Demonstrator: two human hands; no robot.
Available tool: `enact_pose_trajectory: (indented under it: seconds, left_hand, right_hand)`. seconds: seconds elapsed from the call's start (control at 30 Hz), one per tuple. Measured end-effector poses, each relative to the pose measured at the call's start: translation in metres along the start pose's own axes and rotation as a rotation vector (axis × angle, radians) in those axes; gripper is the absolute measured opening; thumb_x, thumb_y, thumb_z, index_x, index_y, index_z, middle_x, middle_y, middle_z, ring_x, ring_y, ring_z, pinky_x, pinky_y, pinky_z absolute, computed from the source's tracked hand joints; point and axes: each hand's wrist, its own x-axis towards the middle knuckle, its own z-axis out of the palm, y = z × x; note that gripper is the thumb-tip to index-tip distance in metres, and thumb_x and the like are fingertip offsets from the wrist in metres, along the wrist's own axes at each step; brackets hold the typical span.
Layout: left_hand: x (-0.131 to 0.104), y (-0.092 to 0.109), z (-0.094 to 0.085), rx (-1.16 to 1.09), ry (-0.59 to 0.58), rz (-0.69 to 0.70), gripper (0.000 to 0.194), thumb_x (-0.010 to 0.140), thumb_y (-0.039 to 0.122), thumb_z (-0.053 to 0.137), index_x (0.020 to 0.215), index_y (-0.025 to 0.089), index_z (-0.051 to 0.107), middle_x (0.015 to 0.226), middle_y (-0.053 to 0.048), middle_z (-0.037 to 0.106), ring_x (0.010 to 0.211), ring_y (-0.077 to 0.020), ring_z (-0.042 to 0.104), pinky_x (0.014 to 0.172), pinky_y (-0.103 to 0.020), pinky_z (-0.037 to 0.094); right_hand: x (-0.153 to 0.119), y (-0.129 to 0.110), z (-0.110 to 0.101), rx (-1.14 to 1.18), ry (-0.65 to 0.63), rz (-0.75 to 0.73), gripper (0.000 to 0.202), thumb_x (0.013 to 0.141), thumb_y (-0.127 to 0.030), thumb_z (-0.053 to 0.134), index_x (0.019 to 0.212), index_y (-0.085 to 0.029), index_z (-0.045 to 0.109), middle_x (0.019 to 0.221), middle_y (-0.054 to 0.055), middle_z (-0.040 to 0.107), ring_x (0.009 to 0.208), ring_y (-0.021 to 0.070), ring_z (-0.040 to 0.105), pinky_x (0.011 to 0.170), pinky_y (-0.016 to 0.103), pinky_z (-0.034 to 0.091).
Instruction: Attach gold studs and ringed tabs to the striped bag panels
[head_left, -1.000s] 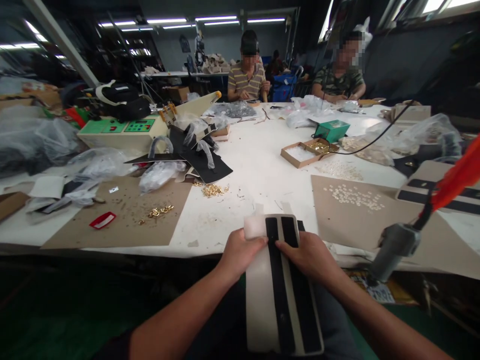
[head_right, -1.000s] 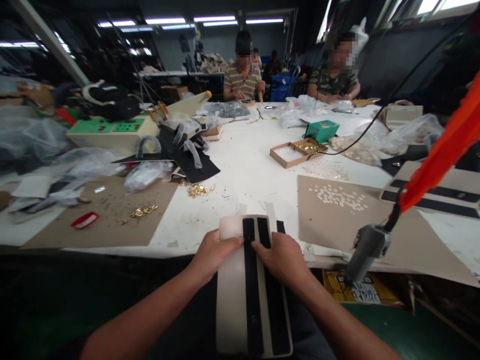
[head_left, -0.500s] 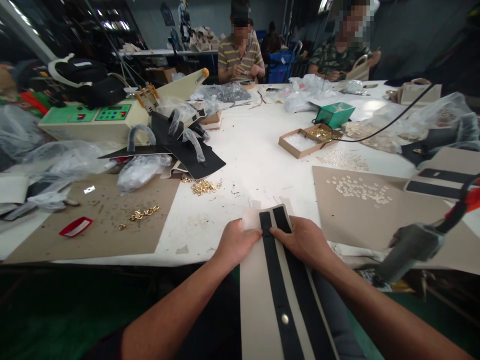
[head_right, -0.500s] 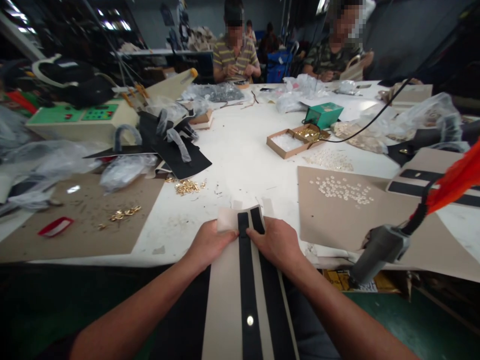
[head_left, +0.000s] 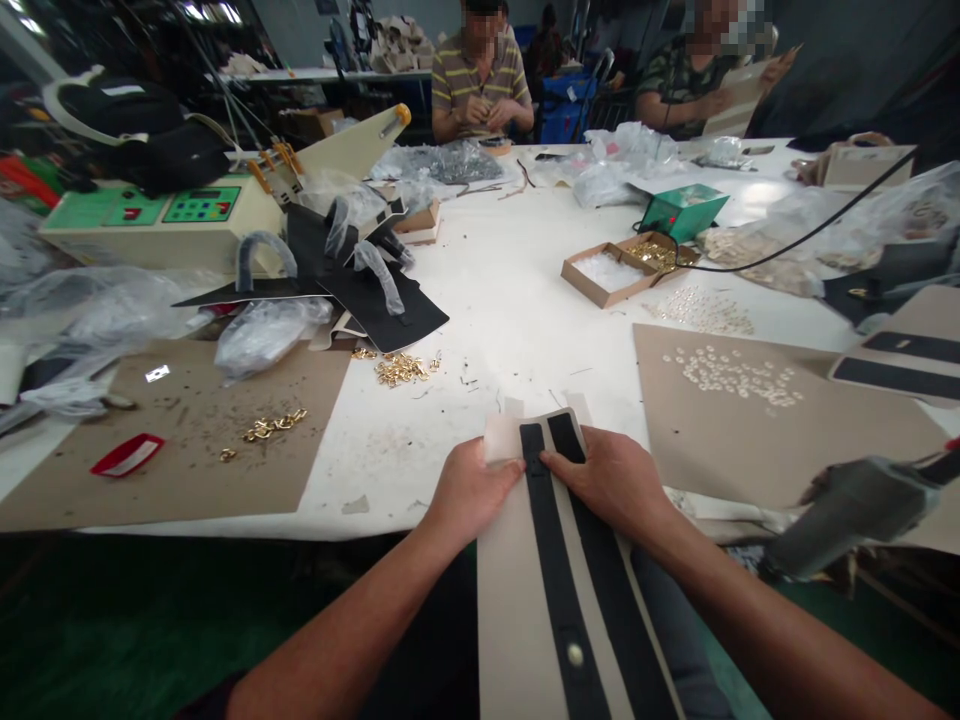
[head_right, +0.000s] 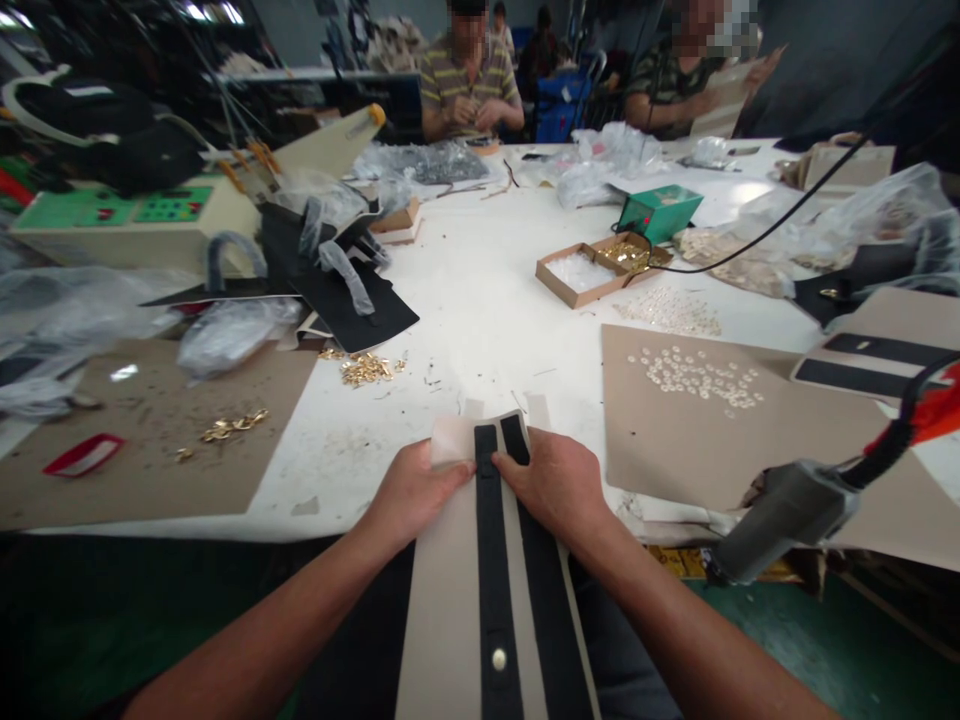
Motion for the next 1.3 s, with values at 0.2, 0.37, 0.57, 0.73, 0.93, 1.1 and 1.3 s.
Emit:
enact_pose_trajectory:
  seconds: [0.2, 0.37, 0.57, 0.73, 0.93, 1.1, 1.3]
  left_hand:
    - [0.0, 0.001, 0.002, -0.001, 0.029, 0.053, 0.019, 0.086, 0.024, 0.065, 0.097, 0.018, 0.079, 0.096, -0.005, 0.082, 0.09, -0.0271, 0.076, 0.079, -0.033, 0.054]
    - [-0.002, 0.001, 0.005, -0.043, 0.042, 0.078, 0.019, 0.087, 0.023, 0.063, 0.1, 0.018, 0.077, 0.097, -0.005, 0.082, 0.09, -0.0268, 0.076, 0.079, -0.033, 0.055]
    - [-0.002, 0.0, 0.007, -0.014, 0.069, 0.098, 0.02, 0.089, 0.022, 0.061, 0.103, 0.019, 0.075, 0.101, -0.006, 0.081, 0.094, -0.0264, 0.075, 0.085, -0.035, 0.055]
    - [0.001, -0.005, 0.006, 0.018, 0.059, 0.092, 0.023, 0.09, 0.025, 0.064, 0.111, 0.02, 0.073, 0.107, -0.007, 0.079, 0.098, -0.0279, 0.074, 0.088, -0.038, 0.056]
    - [-0.004, -0.011, 0.008, 0.41, 0.384, 0.426, 0.075, 0.082, 0.02, 0.076, 0.15, 0.018, 0.044, 0.149, -0.017, 0.054, 0.138, -0.0339, 0.052, 0.115, -0.052, 0.045]
    - [-0.002, -0.019, 0.014, 0.534, 0.229, 0.705, 0.043, 0.086, 0.021, 0.073, 0.128, 0.02, 0.064, 0.136, -0.012, 0.065, 0.131, -0.0324, 0.058, 0.114, -0.053, 0.048]
    - [0.016, -0.037, 0.019, 0.357, 0.246, 0.696, 0.024, 0.085, 0.03, 0.075, 0.109, 0.024, 0.073, 0.124, -0.007, 0.071, 0.119, -0.0312, 0.065, 0.107, -0.054, 0.054]
  right_hand:
    - [0.0, 0.0, 0.0, 0.005, -0.005, 0.012, 0.035, 0.092, -0.058, 0.065, 0.09, -0.023, 0.074, 0.086, 0.008, 0.078, 0.084, 0.0316, 0.073, 0.064, 0.033, 0.039]
    - [-0.001, -0.001, 0.004, -0.027, 0.011, 0.007, 0.036, 0.093, -0.058, 0.065, 0.089, -0.023, 0.073, 0.085, 0.009, 0.078, 0.083, 0.0319, 0.073, 0.064, 0.034, 0.038]
    - [-0.001, -0.002, 0.006, -0.025, 0.02, 0.006, 0.034, 0.093, -0.056, 0.065, 0.09, -0.023, 0.074, 0.087, 0.009, 0.078, 0.084, 0.0326, 0.073, 0.065, 0.034, 0.039]
    - [0.001, -0.001, 0.005, -0.052, 0.004, 0.016, 0.035, 0.093, -0.057, 0.066, 0.093, -0.023, 0.074, 0.088, 0.009, 0.078, 0.085, 0.033, 0.073, 0.066, 0.034, 0.039]
    - [0.001, -0.002, 0.005, -0.033, -0.001, 0.021, 0.036, 0.093, -0.056, 0.065, 0.093, -0.022, 0.075, 0.088, 0.011, 0.078, 0.083, 0.031, 0.073, 0.065, 0.033, 0.039]
    - [0.001, -0.007, 0.001, 0.06, 0.024, 0.007, 0.031, 0.091, -0.051, 0.067, 0.095, -0.021, 0.076, 0.09, 0.009, 0.078, 0.086, 0.0285, 0.072, 0.068, 0.031, 0.04]
    - [0.005, 0.013, -0.009, 0.443, 0.089, -0.085, 0.03, 0.088, -0.04, 0.07, 0.108, -0.018, 0.071, 0.085, 0.003, 0.072, 0.075, 0.0191, 0.066, 0.067, 0.026, 0.045]
